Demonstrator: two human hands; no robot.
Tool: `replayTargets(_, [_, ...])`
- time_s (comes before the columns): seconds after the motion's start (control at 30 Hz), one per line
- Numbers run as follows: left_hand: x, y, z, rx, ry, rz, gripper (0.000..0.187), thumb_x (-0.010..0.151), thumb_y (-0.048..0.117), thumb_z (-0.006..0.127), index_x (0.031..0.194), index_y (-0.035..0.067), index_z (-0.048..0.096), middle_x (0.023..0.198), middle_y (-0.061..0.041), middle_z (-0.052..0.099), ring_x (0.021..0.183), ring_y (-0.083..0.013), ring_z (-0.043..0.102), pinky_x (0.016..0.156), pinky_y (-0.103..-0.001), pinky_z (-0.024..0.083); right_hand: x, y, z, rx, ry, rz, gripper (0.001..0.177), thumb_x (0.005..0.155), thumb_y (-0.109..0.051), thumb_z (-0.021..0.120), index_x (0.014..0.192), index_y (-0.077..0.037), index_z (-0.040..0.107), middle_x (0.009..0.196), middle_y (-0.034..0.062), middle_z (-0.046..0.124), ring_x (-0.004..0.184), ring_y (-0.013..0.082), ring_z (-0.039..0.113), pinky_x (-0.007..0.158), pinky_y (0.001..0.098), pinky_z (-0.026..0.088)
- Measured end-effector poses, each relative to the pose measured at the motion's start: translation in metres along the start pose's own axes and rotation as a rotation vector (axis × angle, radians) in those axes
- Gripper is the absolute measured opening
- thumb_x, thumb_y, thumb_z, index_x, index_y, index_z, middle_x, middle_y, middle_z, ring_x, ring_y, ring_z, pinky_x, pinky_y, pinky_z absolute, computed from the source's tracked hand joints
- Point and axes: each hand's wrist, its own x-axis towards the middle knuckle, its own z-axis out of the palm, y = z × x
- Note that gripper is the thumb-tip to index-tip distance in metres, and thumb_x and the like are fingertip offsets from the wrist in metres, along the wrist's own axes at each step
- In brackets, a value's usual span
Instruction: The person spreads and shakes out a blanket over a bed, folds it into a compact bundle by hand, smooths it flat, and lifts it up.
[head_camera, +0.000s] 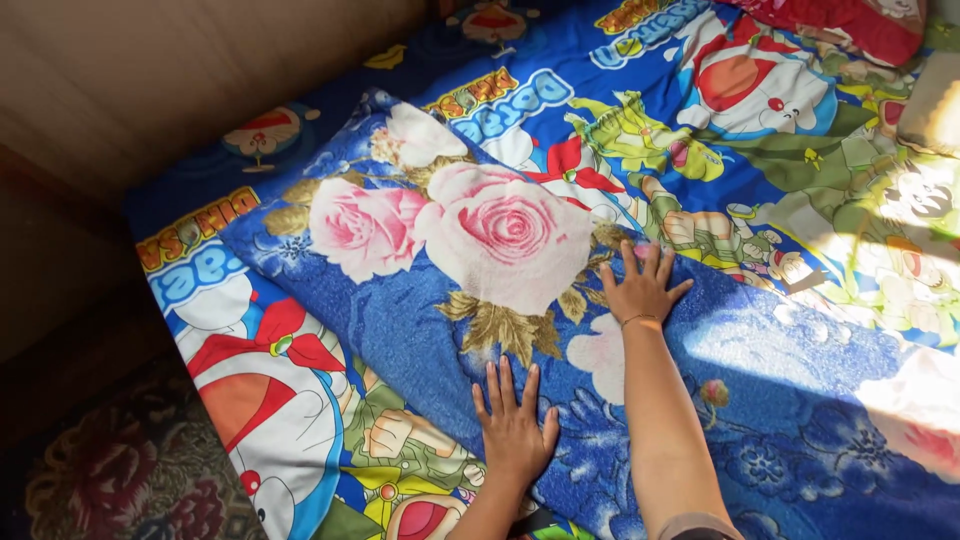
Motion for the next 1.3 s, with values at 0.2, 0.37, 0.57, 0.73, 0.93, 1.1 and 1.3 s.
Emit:
replayTargets(0.2, [-0.003, -0.003, 0.012, 0.004, 0.023, -0.025, 0.07, 0.092, 0.05, 0.055, 0.155, 0.019, 0.044, 0.164, -0.024, 0.026, 0.153, -0.0404, 0.018, 0.121, -0.062, 0.006, -0.012, 0.031, 0.037, -0.025, 0.052, -0.075, 0.075, 0.096, -0.069, 0.032, 0.162, -0.034, 0.02, 0.171, 0.011, 0.005, 0.155, 0.0392, 0.002, 0.118, 0.0673, 0.001])
replayTargets(0.37, [0.0, -0.005, 0.019, 0.065, 0.01, -0.02, 0.071, 0.091, 0.052, 0.054, 0.154, 0.021, 0.042, 0.164, -0.024, 0.027, 0.153, -0.0408, 0.018, 0.121, -0.062, 0.005, -0.074, 0.06, 0.043, -0.143, -0.017, -0.212, 0.076, 0.099, -0.065, 0.037, 0.163, -0.027, 0.022, 0.17, 0.0159, 0.011, 0.156, 0.0389, 0.006, 0.119, 0.0685, 0.003])
replayTargets(0.57, [-0.006, -0.006, 0.03, 0.131, -0.04, -0.063, 0.073, 0.093, 0.055, 0.052, 0.158, 0.024, 0.038, 0.166, -0.023, 0.023, 0.155, -0.0414, 0.015, 0.121, -0.064, 0.004, -0.237, 0.158, 0.03, -0.022, 0.208, -0.4, 0.072, 0.095, -0.06, 0.048, 0.159, -0.032, 0.032, 0.167, 0.0196, 0.022, 0.154, 0.0407, 0.018, 0.117, 0.0699, 0.012])
replayTargets(0.73, [-0.016, 0.044, 0.046, 0.244, -0.064, -0.206, 0.076, 0.094, 0.053, 0.053, 0.161, 0.021, 0.035, 0.167, -0.029, 0.019, 0.154, -0.0498, 0.01, 0.118, -0.069, 0.002, -0.294, 0.316, -0.001, -0.134, 0.31, -0.095, 0.072, 0.095, -0.06, 0.051, 0.159, -0.028, 0.04, 0.165, 0.0235, 0.034, 0.153, 0.0447, 0.026, 0.115, 0.0715, 0.014])
replayTargets(0.93, [-0.036, 0.158, 0.063, 0.115, -0.097, -0.026, 0.078, 0.092, 0.054, 0.054, 0.16, 0.019, 0.037, 0.166, -0.029, 0.022, 0.154, -0.0485, 0.013, 0.118, -0.072, 0.002, -0.322, 0.395, -0.01, 0.052, 0.47, 0.128, 0.065, 0.101, -0.042, 0.052, 0.157, -0.01, 0.045, 0.164, 0.0208, 0.041, 0.154, 0.0436, 0.03, 0.123, 0.0683, 0.013])
replayTargets(1.1, [-0.033, 0.236, 0.077, -0.005, -0.135, 0.111, 0.074, 0.091, 0.052, 0.054, 0.156, 0.018, 0.043, 0.164, -0.029, 0.026, 0.154, -0.0485, 0.015, 0.119, -0.071, 0.002, -0.319, 0.384, -0.004, 0.084, 0.501, 0.163, 0.063, 0.097, -0.035, 0.053, 0.152, -0.004, 0.048, 0.162, 0.0187, 0.043, 0.155, 0.0398, 0.029, 0.124, 0.0652, 0.01])
replayTargets(1.3, [-0.057, 0.34, 0.118, -0.052, -0.31, 0.429, 0.073, 0.093, 0.057, 0.05, 0.154, 0.019, 0.045, 0.166, -0.022, 0.026, 0.155, -0.0422, 0.014, 0.12, -0.066, 0.0, -0.315, 0.383, -0.004, 0.113, 0.533, 0.161, 0.062, 0.097, -0.034, 0.051, 0.151, -0.005, 0.047, 0.162, 0.0173, 0.043, 0.156, 0.0392, 0.028, 0.125, 0.0646, 0.008])
